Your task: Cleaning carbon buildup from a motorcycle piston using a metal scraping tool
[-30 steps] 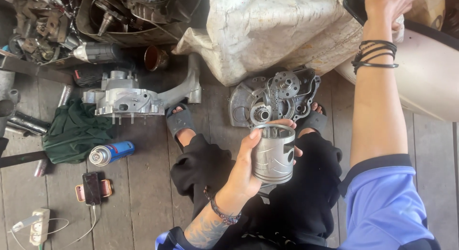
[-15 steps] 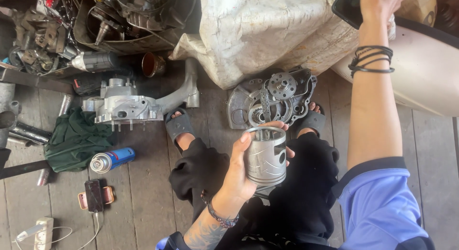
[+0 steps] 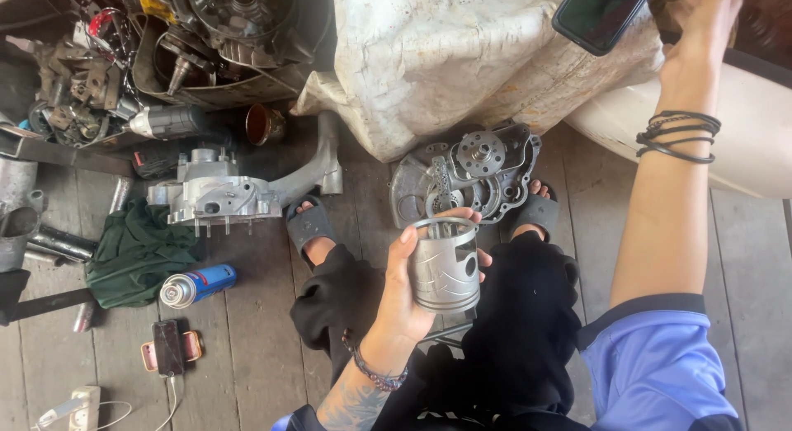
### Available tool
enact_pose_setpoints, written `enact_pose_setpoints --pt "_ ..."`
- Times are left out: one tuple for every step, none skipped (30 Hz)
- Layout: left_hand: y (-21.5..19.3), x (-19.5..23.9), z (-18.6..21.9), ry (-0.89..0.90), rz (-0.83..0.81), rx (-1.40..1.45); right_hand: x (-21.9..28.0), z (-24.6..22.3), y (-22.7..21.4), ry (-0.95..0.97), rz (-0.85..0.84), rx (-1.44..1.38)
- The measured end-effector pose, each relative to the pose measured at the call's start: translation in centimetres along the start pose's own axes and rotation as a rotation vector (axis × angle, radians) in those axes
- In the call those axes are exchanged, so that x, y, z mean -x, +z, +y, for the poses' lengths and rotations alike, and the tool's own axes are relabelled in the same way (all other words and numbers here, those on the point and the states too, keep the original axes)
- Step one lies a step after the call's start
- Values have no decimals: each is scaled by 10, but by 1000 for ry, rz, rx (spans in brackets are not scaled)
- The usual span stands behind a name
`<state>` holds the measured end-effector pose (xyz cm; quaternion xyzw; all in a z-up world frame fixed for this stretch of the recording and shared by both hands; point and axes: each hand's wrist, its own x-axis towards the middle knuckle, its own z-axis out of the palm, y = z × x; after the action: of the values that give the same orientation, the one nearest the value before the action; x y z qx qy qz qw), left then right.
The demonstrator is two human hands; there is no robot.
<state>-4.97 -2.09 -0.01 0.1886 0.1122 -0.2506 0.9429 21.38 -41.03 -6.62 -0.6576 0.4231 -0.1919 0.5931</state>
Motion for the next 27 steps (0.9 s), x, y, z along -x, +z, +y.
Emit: enact_pose_setpoints --pt "0 -1 0 1 16 -8 -5 2 1 -21 -39 -17" --pt "0 -1 0 5 34 -16 -10 5 3 -40 -80 -33" --pt "0 -1 0 7 33 -19 -6 3 5 -41 -82 -37" --pt "-1 -1 0 4 28 -10 -2 2 7 -91 -124 -39" --pt "-1 -1 0 1 23 -1 2 1 9 -143 -165 -41" --pt "-1 -1 0 1 23 -2 -3 8 6 -143 -165 -43" --pt "-2 -1 0 6 22 -4 -9 15 4 -147 -176 -8" --pt "-2 0 0 9 23 -4 -14 22 1 -150 -187 27" --pt "-2 0 0 8 22 -5 -22 29 0 -149 -186 26" --pt "-2 0 0 8 28 -6 -30 36 0 -269 -192 8" --pt "-2 0 0 8 33 -7 -38 42 -1 -388 -197 -10" --pt "-2 0 0 7 33 -7 -36 44 -1 -388 -197 -10" --pt "-2 0 0 7 42 -9 -35 45 -2 -480 -208 -54" --pt "-2 0 0 6 49 -11 -34 46 -3 -572 -219 -99" --pt "-1 0 1 6 48 -12 -34 49 -2 -572 -218 -99" --pt "-1 0 1 12 45 -18 -34 53 -3 -543 -178 -40" --pt "0 0 1 18 42 -25 -34 56 -3 -512 -138 19" --pt "1 0 0 15 40 -24 -30 58 0 -513 -134 20" --pt "2 0 0 16 47 -30 -26 61 4 -623 -86 151" --pt "3 0 1 19 55 -37 -22 63 9 -731 -40 282" --pt "2 0 0 18 54 -37 0 53 18 -730 -39 282" --pt "2 0 0 11 49 -39 22 43 27 -511 -36 470" --pt "2 0 0 4 43 -40 44 33 36 -285 -38 651" --pt "1 0 0 4 45 -42 48 33 44 -283 -39 650" --pt "1 0 0 9 48 -34 54 32 52 -327 -55 781" --pt "1 0 0 17 53 -25 59 31 62 -372 -75 912" --pt "1 2 0 19 56 -26 51 41 64 -371 -79 911"
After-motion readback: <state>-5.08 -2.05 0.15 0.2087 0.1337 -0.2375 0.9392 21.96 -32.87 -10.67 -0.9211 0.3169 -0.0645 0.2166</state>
